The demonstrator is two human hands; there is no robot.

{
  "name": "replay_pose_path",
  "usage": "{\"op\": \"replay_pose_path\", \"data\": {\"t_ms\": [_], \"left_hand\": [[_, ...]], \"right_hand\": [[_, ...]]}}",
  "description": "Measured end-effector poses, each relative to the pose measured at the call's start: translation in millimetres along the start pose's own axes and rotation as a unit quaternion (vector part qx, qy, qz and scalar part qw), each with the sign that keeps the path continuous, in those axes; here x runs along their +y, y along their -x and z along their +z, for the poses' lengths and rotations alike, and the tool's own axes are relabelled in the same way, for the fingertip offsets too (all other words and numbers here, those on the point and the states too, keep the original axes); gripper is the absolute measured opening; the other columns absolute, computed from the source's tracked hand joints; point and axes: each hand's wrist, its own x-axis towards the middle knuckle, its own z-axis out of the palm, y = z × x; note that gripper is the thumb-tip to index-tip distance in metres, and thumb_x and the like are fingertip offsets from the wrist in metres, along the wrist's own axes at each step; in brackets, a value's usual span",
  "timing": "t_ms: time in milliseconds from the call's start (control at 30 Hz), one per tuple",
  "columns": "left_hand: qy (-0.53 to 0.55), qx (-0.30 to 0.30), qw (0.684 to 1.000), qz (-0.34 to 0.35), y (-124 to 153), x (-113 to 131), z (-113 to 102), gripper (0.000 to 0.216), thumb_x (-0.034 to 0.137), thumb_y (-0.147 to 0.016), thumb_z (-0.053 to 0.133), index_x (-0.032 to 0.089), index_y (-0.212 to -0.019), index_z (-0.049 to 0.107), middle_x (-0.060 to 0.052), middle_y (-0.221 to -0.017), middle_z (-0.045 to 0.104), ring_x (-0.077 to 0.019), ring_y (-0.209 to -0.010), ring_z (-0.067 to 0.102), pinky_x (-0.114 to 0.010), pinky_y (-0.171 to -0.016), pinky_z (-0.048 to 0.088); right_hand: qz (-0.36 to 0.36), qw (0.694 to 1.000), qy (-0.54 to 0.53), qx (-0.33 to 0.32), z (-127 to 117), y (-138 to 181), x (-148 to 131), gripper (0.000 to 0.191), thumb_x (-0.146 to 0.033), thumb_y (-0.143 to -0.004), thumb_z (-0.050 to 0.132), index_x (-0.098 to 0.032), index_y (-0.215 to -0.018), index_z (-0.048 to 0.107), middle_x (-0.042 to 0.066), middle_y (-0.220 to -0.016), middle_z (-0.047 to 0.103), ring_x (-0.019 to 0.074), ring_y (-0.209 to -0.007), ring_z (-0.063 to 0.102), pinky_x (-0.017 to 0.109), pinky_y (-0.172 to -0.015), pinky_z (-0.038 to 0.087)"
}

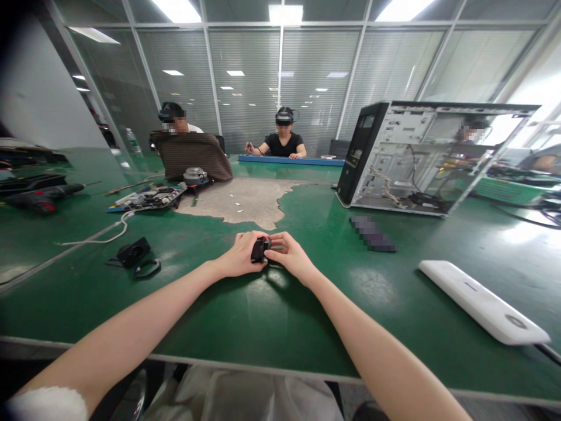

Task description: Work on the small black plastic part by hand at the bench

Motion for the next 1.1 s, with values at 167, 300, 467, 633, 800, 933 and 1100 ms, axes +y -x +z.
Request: {"op": "replay_pose_path", "data": {"t_ms": [167,300,467,633,800,933,1100], "left_hand": [[-0.001,0.000,1.000,-0.002,0.2,-1.5,0.9,0.057,0.028,-0.063,0.060,0.022,-0.111,0.032,-0.005,-0.106,0.049,-0.0242,-0.098,0.047,-0.039,-0.087,0.028],[0.000,0.001,1.000,-0.002,-0.1,-0.7,1.5,0.057,0.027,-0.063,0.059,0.021,-0.112,0.032,-0.005,-0.105,0.049,-0.0240,-0.097,0.047,-0.039,-0.086,0.029],[0.000,0.004,1.000,-0.005,-0.1,2.6,2.4,0.055,0.026,-0.064,0.058,0.021,-0.112,0.033,-0.006,-0.106,0.049,-0.0248,-0.098,0.046,-0.040,-0.086,0.028],[0.000,0.007,1.000,-0.005,0.9,2.6,3.7,0.053,0.026,-0.065,0.058,0.021,-0.111,0.033,-0.006,-0.105,0.049,-0.0250,-0.097,0.046,-0.040,-0.085,0.028],[0.003,0.010,1.000,-0.007,1.3,1.4,4.2,0.054,0.026,-0.063,0.059,0.022,-0.110,0.033,-0.005,-0.105,0.049,-0.0241,-0.097,0.047,-0.039,-0.086,0.028],[0.006,0.015,1.000,-0.008,0.8,1.4,4.0,0.056,0.025,-0.063,0.059,0.022,-0.111,0.031,-0.005,-0.105,0.049,-0.0235,-0.097,0.047,-0.039,-0.087,0.028],[0.007,0.016,1.000,-0.005,0.4,0.9,4.2,0.055,0.027,-0.064,0.059,0.021,-0.111,0.032,-0.005,-0.105,0.049,-0.0234,-0.098,0.046,-0.039,-0.087,0.028]], "right_hand": [[0.022,1.000,-0.006,0.012,-9.7,-0.4,1.6,0.034,-0.026,-0.062,0.071,-0.021,-0.091,0.054,0.001,-0.087,0.061,0.0137,-0.075,0.060,0.035,-0.078,0.047],[0.039,0.999,-0.028,-0.005,-6.6,-1.9,4.1,0.033,-0.028,-0.064,0.069,-0.021,-0.093,0.056,0.001,-0.088,0.061,0.0129,-0.075,0.061,0.034,-0.077,0.049],[0.049,0.998,-0.028,0.004,1.7,-7.2,5.4,0.032,-0.027,-0.062,0.071,-0.020,-0.090,0.057,0.001,-0.083,0.061,0.0123,-0.069,0.061,0.032,-0.071,0.051],[0.029,0.999,-0.011,0.015,5.1,-5.5,3.3,0.029,-0.027,-0.061,0.071,-0.018,-0.085,0.057,0.000,-0.082,0.060,0.0124,-0.068,0.060,0.032,-0.071,0.050],[-0.012,1.000,-0.001,0.013,10.3,1.2,-0.5,0.032,-0.022,-0.057,0.073,-0.020,-0.082,0.054,-0.002,-0.088,0.058,0.0140,-0.081,0.059,0.030,-0.077,0.047],[-0.017,1.000,0.003,0.009,10.8,2.9,0.1,0.028,-0.027,-0.063,0.069,-0.020,-0.084,0.052,-0.001,-0.088,0.058,0.0137,-0.079,0.059,0.031,-0.076,0.047],[-0.008,1.000,0.011,0.010,8.0,-0.4,5.9,0.025,-0.033,-0.069,0.063,-0.020,-0.087,0.051,0.000,-0.085,0.059,0.0124,-0.072,0.059,0.031,-0.071,0.049]]}}
